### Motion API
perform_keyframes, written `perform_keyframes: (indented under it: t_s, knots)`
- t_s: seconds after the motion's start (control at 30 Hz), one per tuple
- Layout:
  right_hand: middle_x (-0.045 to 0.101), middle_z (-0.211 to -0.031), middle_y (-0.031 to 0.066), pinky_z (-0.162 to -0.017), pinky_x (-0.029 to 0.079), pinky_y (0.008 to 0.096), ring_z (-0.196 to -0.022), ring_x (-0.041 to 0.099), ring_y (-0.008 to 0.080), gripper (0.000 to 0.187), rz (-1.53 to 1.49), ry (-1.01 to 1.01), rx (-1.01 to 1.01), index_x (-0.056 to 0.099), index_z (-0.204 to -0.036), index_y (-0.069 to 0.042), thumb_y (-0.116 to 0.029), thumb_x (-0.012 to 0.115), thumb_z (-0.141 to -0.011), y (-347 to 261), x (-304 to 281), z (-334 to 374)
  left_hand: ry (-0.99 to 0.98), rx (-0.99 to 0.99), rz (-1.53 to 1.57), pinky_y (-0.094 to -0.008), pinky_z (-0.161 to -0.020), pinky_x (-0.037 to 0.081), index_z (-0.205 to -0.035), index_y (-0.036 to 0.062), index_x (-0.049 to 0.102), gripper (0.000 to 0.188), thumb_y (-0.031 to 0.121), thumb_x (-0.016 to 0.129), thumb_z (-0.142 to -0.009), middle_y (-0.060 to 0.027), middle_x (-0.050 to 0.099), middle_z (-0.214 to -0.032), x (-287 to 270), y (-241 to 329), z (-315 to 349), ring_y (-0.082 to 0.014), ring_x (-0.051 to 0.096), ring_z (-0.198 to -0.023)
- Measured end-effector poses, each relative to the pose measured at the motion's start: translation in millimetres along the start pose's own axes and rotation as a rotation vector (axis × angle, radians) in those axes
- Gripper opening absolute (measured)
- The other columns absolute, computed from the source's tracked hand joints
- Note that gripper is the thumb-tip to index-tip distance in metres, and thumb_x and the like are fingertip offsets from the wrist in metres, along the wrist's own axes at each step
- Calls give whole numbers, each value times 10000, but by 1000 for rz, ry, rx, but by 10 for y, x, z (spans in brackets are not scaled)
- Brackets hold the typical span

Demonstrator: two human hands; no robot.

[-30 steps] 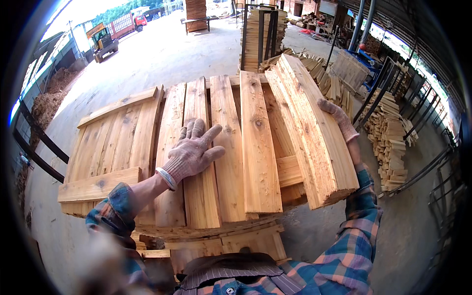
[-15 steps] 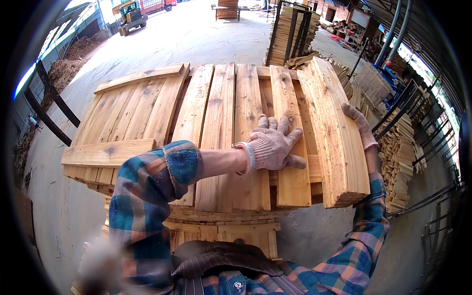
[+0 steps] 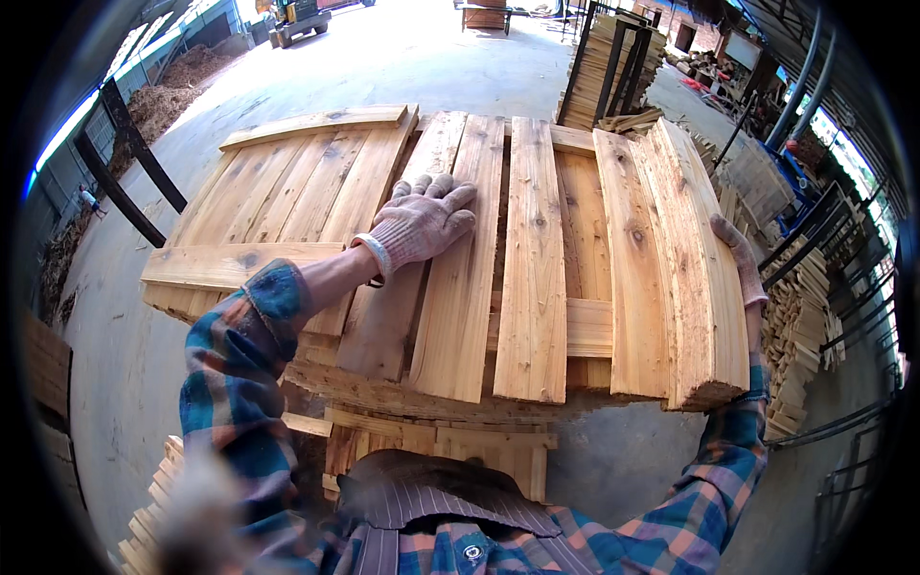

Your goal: The person stacks wooden planks in a lumber yard. They pick up planks from a vertical rack and place them onto a growing pile on a workbench, arranging them one by one.

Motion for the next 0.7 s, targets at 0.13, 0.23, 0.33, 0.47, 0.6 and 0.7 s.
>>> perform_keyframes:
  t_s: [0.13,0.23,0.33,0.47,0.6,0.7]
  knots:
    - [640,-1038,204,-695,582,328,-788,679,241,690,-49,-17,-4,469,-1275,64,-348,720,-782,-52,-132,13,-6,-121,9,-492,-1148,208,-1471,132,289,836,729,204,-891,-166,355,-1474,-395,-599,47,-298,304,-1383]
    - [645,-1016,201,-693,582,323,-776,681,232,668,-120,-45,12,479,-1265,62,-331,724,-784,-5,129,26,-133,-355,121,-492,-1128,234,-1452,87,322,931,787,279,-841,-238,323,-1471,-73,-1453,407,-412,264,-1380]
    - [650,-1001,190,-689,584,314,-757,682,220,651,-2,-72,34,487,-1253,58,-327,726,-786,1,110,-50,-252,-344,-3,-502,-1089,279,-1433,62,346,914,766,302,-852,-289,385,-1396,11,-1143,373,-448,342,-1315]
    - [655,-987,169,-672,583,305,-741,681,209,626,128,-128,47,503,-1234,52,-327,728,-790,211,661,-345,-263,-372,60,-516,-1091,262,-1447,82,329,892,750,340,-855,-274,370,-1414,-28,-1246,401,-449,335,-1318]
    - [663,-962,153,-649,572,305,-730,677,202,578,95,-120,55,549,-1187,40,-332,738,-786,119,899,-170,-229,-337,67,-468,-1065,315,-1439,52,327,884,722,369,-866,-296,383,-1390,-93,-1146,389,-454,361,-1292]
    - [669,-952,146,-663,570,317,-728,676,203,597,178,-103,160,539,-1206,27,-337,744,-779,135,826,-205,-202,-281,66,-455,-1036,342,-1401,25,388,862,696,416,-861,-282,450,-1315,-175,-1081,395,-439,448,-1205]
Point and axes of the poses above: each hand's wrist, its own z-axis away from the middle knuckle, its own x-axis out of the palm, y = z × x, the point moved 9 cm from there along -z, towards the middle knuckle
